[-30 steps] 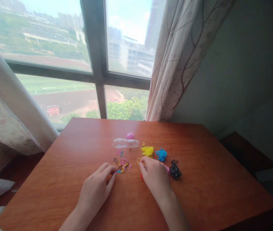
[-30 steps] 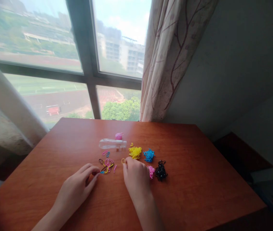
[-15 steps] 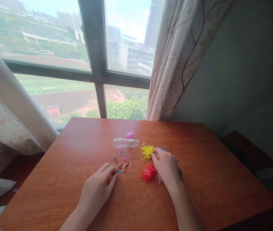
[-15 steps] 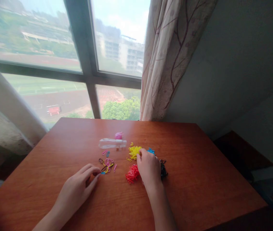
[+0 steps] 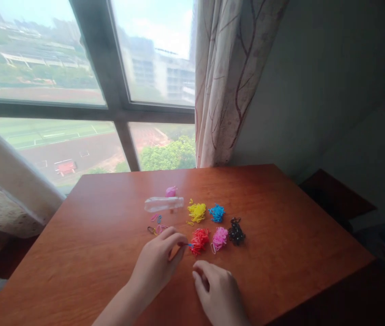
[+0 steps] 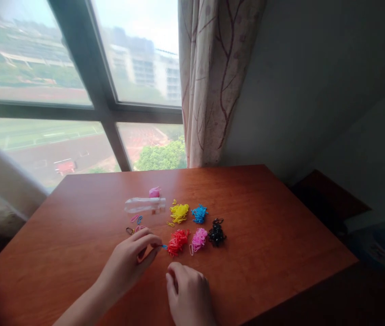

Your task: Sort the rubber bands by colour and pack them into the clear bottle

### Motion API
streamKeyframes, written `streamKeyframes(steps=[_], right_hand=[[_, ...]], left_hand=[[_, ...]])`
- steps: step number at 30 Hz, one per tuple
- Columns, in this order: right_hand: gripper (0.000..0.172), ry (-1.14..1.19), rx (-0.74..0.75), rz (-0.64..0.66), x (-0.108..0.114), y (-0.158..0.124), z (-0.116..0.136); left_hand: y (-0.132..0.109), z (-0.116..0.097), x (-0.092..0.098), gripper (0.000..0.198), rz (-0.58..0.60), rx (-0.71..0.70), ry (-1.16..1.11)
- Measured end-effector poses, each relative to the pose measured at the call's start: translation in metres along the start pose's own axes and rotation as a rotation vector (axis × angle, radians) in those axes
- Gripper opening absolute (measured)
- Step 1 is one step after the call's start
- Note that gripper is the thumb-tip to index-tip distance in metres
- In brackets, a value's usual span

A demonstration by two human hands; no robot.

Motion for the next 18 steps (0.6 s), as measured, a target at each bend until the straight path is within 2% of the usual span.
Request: streamKeyframes(steps=[4, 6, 10, 14, 18], right_hand=[[0.022, 0.029, -0.030, -0.031, 0.002, -0.002, -0.009], [0.022, 0.041, -0.029, -0.046, 0.003, -0.002, -0.012], [0.017, 0.056, 0.007, -0.095, 0.003, -0.003, -0.015], [0.017, 0.093, 0.029, -0.127, 0.004, -0.005, -0.016], [0.017, 0.103, 0.036, -0.134, 0.005, -0.006, -0.016]], left_hand=[[0.042, -0.028, -0.018, 0.015, 0.041, -0.044, 0.082], [0.066, -0.039, -0.029, 0.019, 0.071, -0.062, 0.150], [0.105, -0.047, -0.052, 0.022, 0.115, -0.064, 0.215], [0.122, -0.043, -0.067, 0.021, 0.138, -0.043, 0.258], [0.122, -0.039, -0.071, 0.018, 0.141, -0.050, 0.253]])
Point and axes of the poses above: each hand's wrist, its own y-axis towards the middle knuckle, its own x-axis out of the back of the hand, z = x × y, the point moved 4 cm from there along y, towards the middle knuckle, and after that the axes turned 6 degrees about -z, right-handed, at the moved point
